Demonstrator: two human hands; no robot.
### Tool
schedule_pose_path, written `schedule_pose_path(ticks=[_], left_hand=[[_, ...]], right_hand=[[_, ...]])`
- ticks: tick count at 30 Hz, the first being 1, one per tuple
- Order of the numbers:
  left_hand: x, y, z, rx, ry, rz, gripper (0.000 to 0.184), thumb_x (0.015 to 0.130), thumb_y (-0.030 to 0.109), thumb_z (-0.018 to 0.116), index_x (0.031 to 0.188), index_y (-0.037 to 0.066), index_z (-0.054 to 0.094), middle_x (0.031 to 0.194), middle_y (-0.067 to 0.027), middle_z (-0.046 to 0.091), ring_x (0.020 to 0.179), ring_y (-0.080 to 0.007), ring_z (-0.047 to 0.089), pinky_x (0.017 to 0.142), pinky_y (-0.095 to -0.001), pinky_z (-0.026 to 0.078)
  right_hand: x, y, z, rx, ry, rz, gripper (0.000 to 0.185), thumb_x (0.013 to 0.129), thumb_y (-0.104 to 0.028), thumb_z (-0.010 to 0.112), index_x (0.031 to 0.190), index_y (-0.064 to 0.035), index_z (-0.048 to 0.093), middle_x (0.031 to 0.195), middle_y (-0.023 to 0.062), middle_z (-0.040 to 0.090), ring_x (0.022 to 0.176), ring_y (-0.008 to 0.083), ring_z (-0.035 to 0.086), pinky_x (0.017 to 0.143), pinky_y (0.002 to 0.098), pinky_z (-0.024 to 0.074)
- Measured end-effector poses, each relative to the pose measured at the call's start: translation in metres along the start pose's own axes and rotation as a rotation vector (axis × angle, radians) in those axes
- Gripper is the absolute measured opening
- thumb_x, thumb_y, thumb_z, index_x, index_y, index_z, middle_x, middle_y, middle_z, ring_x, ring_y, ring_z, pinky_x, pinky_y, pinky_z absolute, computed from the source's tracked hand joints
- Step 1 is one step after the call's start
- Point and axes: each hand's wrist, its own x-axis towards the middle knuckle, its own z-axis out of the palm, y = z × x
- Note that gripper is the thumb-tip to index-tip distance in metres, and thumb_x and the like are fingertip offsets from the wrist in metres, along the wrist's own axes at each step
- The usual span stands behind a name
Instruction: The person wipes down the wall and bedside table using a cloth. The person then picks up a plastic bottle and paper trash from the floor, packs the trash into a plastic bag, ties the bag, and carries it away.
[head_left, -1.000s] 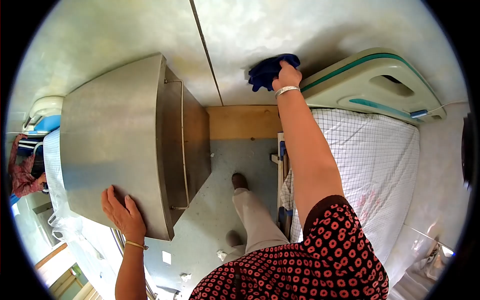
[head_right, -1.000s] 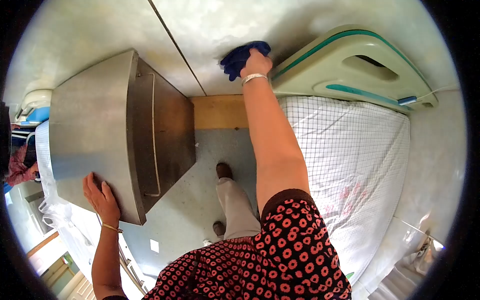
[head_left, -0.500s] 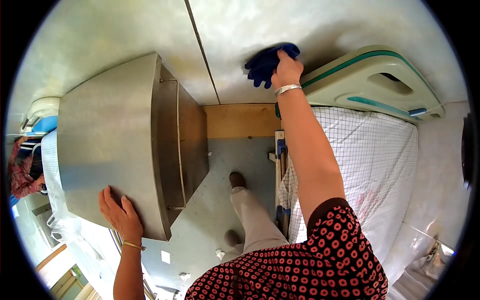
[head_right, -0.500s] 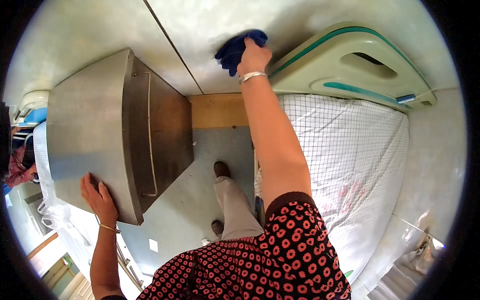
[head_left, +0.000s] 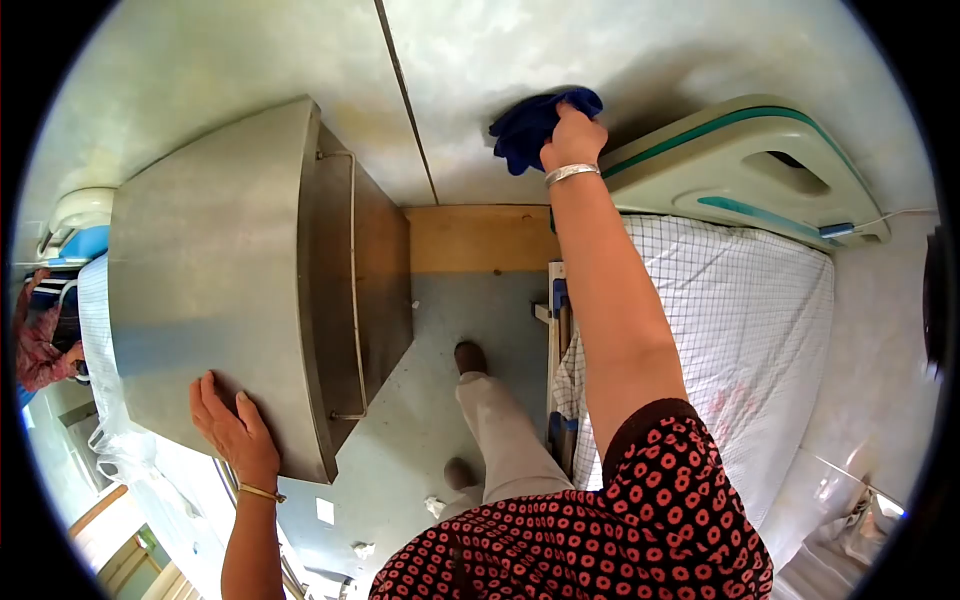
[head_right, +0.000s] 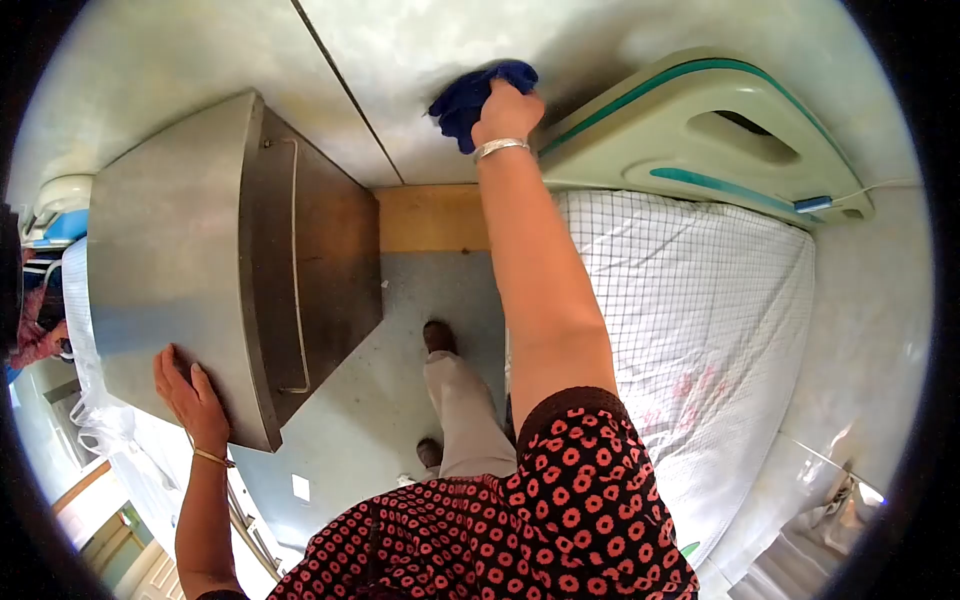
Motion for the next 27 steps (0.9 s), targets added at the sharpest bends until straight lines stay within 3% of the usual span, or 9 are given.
schedule_pose_path(ticks=[5,8,13,14,17,19,22,23,27], left_hand=[[-0.001,0.0,0.0,0.016,0.002,0.005,0.041,0.081,0.016,0.042,0.117,-0.001,0.037,0.123,-0.0187,0.033,0.111,-0.0344,0.032,0.095,-0.0409,0.025],[-0.001,0.0,0.0,0.053,0.002,-0.009,0.041,0.081,0.018,0.042,0.118,-0.001,0.037,0.123,-0.0187,0.034,0.112,-0.0342,0.032,0.095,-0.0411,0.024],[-0.003,-0.003,0.003,0.067,0.017,-0.008,0.041,0.081,0.018,0.043,0.118,0.0,0.038,0.123,-0.0181,0.034,0.113,-0.0334,0.032,0.095,-0.0413,0.025],[-0.001,-0.001,0.003,0.053,0.011,-0.02,0.041,0.082,0.019,0.042,0.118,0.0,0.038,0.123,-0.0192,0.034,0.113,-0.0343,0.032,0.095,-0.0413,0.025],[-0.002,-0.001,0.0,0.038,0.001,-0.036,0.041,0.082,0.018,0.042,0.118,0.0,0.038,0.123,-0.0191,0.035,0.112,-0.0341,0.032,0.095,-0.0413,0.025],[0.0,0.0,0.002,0.033,0.009,-0.037,0.041,0.081,0.018,0.043,0.117,-0.001,0.038,0.122,-0.018,0.035,0.111,-0.0331,0.033,0.094,-0.0414,0.026],[-0.003,-0.002,0.0,0.037,0.011,-0.002,0.041,0.081,0.017,0.043,0.117,-0.001,0.038,0.122,-0.0181,0.034,0.111,-0.0333,0.033,0.095,-0.0414,0.025],[-0.003,-0.004,0.002,0.056,0.03,0.009,0.041,0.08,0.017,0.043,0.117,-0.001,0.038,0.122,-0.0181,0.034,0.111,-0.0333,0.033,0.095,-0.0412,0.025],[-0.001,-0.001,0.002,0.036,0.017,-0.021,0.042,0.08,0.017,0.043,0.117,-0.001,0.037,0.123,-0.0183,0.033,0.112,-0.0335,0.032,0.095,-0.0412,0.025]], right_hand=[[0.008,0.006,0.002,-0.12,0.015,-0.069,0.027,0.075,-0.003,0.055,0.101,0.0044,0.049,0.096,0.0155,0.056,0.08,0.025,0.056,0.065,0.0354,0.0458],[0.016,0.007,-0.002,-0.16,0.116,0.055,0.03,0.073,-0.004,0.056,0.102,0.0006,0.052,0.102,0.0141,0.056,0.089,0.0252,0.056,0.07,0.0345,0.0462],[0.035,0.003,-0.027,-1.864,-0.381,-0.435,0.04,0.071,-0.007,0.055,0.11,-0.0084,0.053,0.113,0.0088,0.053,0.104,0.0232,0.051,0.085,0.0305,0.0425],[0.034,0.002,-0.025,-1.867,-0.38,-0.437,0.04,0.071,-0.007,0.055,0.11,-0.0084,0.053,0.113,0.0088,0.053,0.104,0.0232,0.051,0.085,0.0305,0.0425],[0.006,-0.012,-0.012,-0.06,0.044,0.198,0.036,0.075,-0.009,0.057,0.108,0.0003,0.047,0.104,0.0139,0.054,0.091,0.0261,0.053,0.074,0.036,0.0446],[-0.015,-0.026,-0.003,-0.036,-0.079,0.12,0.034,0.076,-0.009,0.056,0.106,0.0031,0.044,0.105,0.0137,0.052,0.091,0.0256,0.052,0.071,0.0377,0.0446],[0.002,-0.006,-0.006,-0.074,-0.058,0.163,0.033,0.076,-0.008,0.055,0.105,0.0028,0.045,0.107,0.0139,0.051,0.094,0.0254,0.051,0.07,0.039,0.0449],[0.005,0.0,-0.003,-0.17,0.089,0.214,0.031,0.076,-0.008,0.055,0.104,0.0025,0.047,0.107,0.0145,0.052,0.095,0.0259,0.05,0.07,0.04,0.0445],[0.012,0.012,-0.011,-0.196,-0.002,0.145,0.029,0.075,-0.007,0.057,0.101,0.0025,0.048,0.102,0.0128,0.054,0.088,0.0254,0.052,0.066,0.0388,0.0444]])
